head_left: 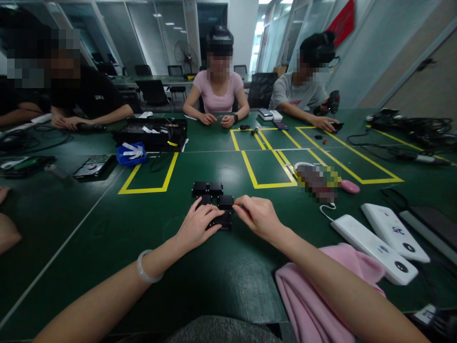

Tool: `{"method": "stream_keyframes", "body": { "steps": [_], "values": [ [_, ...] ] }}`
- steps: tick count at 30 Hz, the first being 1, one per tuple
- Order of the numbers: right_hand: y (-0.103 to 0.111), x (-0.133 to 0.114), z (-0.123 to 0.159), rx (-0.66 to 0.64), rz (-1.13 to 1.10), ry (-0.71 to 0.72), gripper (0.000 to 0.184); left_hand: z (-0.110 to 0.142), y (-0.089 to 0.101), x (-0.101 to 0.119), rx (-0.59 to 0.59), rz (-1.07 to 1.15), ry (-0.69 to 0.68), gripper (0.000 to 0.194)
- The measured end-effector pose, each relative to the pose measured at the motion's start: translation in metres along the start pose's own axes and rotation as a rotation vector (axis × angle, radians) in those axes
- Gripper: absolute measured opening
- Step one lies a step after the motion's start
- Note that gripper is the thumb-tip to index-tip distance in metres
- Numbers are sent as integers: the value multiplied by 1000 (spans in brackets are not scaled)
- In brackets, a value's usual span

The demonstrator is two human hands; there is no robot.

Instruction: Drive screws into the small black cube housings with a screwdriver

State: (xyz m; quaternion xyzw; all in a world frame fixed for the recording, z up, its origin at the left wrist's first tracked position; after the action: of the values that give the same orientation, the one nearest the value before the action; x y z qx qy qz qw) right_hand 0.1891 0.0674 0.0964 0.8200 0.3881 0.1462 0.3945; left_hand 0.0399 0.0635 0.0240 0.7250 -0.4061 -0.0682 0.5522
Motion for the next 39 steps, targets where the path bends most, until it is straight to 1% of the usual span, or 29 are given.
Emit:
{"method": "stream_keyframes", "body": {
  "steps": [5, 8, 12, 15, 18, 21, 23, 26, 31, 36, 39],
  "values": [
    [-2, 0, -1, -6, -66, -12, 21, 0, 0, 0, -3, -2, -7, 29],
    [-2, 2, -1, -24, -36, -18, 24, 0, 0, 0, -5, -5, -12, 30],
    [-1, 2, -1, -12, 10, -20, 30, 0, 0, 0, -3, -3, -8, 30],
    [-3, 3, -1, -30, -44, -47, 23, 0, 1, 0, -2, -2, -6, 29],
    [-3, 3, -1, -41, -94, -65, 21, 0, 1, 0, -1, -3, -3, 29],
    [-1, 2, -2, -33, -52, -40, 23, 0, 1, 0, 1, 0, -7, 28],
    [-2, 2, -1, -51, -12, -30, 27, 0, 1, 0, 0, 5, -1, 28],
    [-4, 2, -1, -72, -15, -41, 24, 1, 0, -1, -3, 7, 4, 29],
    [-4, 2, -2, -54, -10, -32, 22, 1, 0, -1, -7, -2, 5, 29],
    [-2, 3, -1, -30, 38, -10, 33, 1, -1, -1, -16, -8, 12, 29],
    [-3, 2, 1, -13, 3, -11, 28, 1, -1, 0, -10, -15, -2, 29]
  ]
}}
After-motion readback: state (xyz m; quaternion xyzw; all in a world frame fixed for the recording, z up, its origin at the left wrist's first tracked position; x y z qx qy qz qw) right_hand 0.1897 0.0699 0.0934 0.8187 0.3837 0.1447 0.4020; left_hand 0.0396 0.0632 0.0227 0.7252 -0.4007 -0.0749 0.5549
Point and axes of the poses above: each hand's wrist, its own z-axis away from the middle knuckle, its own y-axis out of the back of the hand, x = y × z, the point moved 7 cm from there along -z, towards the middle knuckle, and after that the axes turned 7 degrees about z, right-handed, at the moved point
